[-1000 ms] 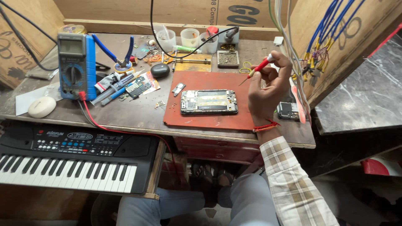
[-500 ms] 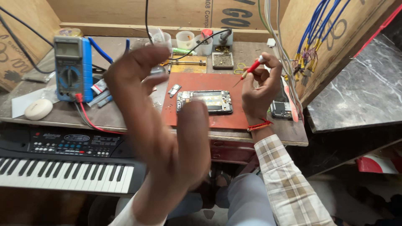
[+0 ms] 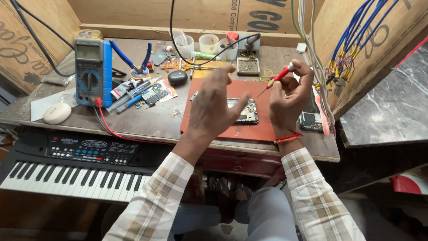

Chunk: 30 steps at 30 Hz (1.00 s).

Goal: The person uses a red-handled screwdriver to remove screws from a disassembled mobile phone on a red mat. They lift and set aside a metal bracket, then continue unscrewing and removing small components from the phone chassis.

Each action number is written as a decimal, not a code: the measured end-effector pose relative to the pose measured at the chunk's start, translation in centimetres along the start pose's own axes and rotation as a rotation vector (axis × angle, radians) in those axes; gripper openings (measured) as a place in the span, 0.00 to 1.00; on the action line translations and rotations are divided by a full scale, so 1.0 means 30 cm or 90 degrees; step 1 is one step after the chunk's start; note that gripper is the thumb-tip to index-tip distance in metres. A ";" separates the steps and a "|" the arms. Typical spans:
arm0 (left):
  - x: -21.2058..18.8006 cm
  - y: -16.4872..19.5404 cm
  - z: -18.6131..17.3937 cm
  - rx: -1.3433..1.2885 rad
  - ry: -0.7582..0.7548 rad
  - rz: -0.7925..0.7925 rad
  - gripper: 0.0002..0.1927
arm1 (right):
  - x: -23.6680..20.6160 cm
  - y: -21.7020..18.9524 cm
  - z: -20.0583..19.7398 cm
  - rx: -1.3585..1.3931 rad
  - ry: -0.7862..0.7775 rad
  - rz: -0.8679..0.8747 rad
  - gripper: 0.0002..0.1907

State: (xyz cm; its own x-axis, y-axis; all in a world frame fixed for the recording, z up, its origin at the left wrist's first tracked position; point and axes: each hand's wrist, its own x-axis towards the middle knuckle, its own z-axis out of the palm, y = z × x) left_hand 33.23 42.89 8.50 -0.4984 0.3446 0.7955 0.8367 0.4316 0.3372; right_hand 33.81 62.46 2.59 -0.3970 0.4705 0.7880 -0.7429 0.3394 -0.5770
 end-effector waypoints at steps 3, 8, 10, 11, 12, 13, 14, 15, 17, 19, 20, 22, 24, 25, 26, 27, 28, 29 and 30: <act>-0.008 -0.077 0.037 0.106 -0.201 0.009 0.44 | 0.013 0.018 0.004 -0.001 0.012 0.040 0.27; 0.006 -0.123 0.077 0.103 -0.368 -0.013 0.44 | 0.024 0.053 -0.001 -0.054 0.057 0.083 0.27; 0.012 -0.125 0.087 0.102 -0.397 -0.016 0.42 | 0.024 0.068 -0.003 -0.062 0.060 0.087 0.27; 0.014 -0.125 0.090 0.100 -0.407 -0.023 0.41 | 0.024 0.075 -0.005 -0.073 0.060 0.089 0.27; 0.016 -0.126 0.094 0.098 -0.417 -0.030 0.40 | 0.024 0.082 -0.006 -0.084 0.060 0.090 0.28; 0.018 -0.126 0.096 0.110 -0.424 -0.029 0.39 | 0.024 0.088 -0.007 -0.095 0.060 0.092 0.28; 0.020 -0.127 0.098 0.122 -0.431 -0.028 0.38 | 0.024 0.093 -0.006 -0.104 0.062 0.104 0.28; 0.022 -0.126 0.099 0.134 -0.438 -0.029 0.37 | 0.023 0.097 -0.006 -0.112 0.064 0.117 0.28; 0.028 -0.123 0.099 0.140 -0.451 -0.036 0.35 | 0.024 0.102 -0.008 -0.101 0.067 0.137 0.28; 0.037 -0.117 0.097 0.143 -0.460 -0.039 0.34 | 0.025 0.105 -0.010 -0.062 0.070 0.154 0.27; 0.041 -0.113 0.094 0.143 -0.462 -0.038 0.34 | 0.025 0.106 -0.011 -0.063 0.073 0.163 0.26; 0.050 -0.104 0.089 0.146 -0.469 -0.033 0.32 | 0.025 0.108 -0.014 -0.067 0.081 0.183 0.26; 0.056 -0.095 0.082 0.150 -0.477 -0.024 0.29 | 0.026 0.112 -0.015 -0.067 0.101 0.187 0.26; 0.056 -0.090 0.081 0.150 -0.483 -0.030 0.28 | 0.026 0.115 -0.017 -0.067 0.111 0.190 0.26; 0.057 -0.087 0.077 0.151 -0.489 -0.036 0.28 | 0.027 0.118 -0.018 -0.063 0.117 0.193 0.26; 0.056 -0.083 0.075 0.152 -0.496 -0.041 0.27 | 0.028 0.120 -0.019 -0.059 0.123 0.196 0.26; 0.056 -0.080 0.074 0.148 -0.492 -0.039 0.26 | 0.028 0.123 -0.021 -0.055 0.129 0.199 0.25; 0.054 -0.077 0.072 0.144 -0.489 -0.037 0.26 | 0.028 0.124 -0.021 -0.063 0.127 0.204 0.25; 0.053 -0.075 0.071 0.139 -0.485 -0.035 0.25 | 0.027 0.125 -0.021 -0.072 0.124 0.208 0.24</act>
State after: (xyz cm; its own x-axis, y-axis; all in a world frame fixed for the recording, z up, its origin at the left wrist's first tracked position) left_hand 30.07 44.25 7.93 -0.6223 0.7594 0.1899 0.7819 0.5916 0.1966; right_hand 31.04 64.62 0.92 -0.4849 0.7107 0.5097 -0.5257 0.2289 -0.8193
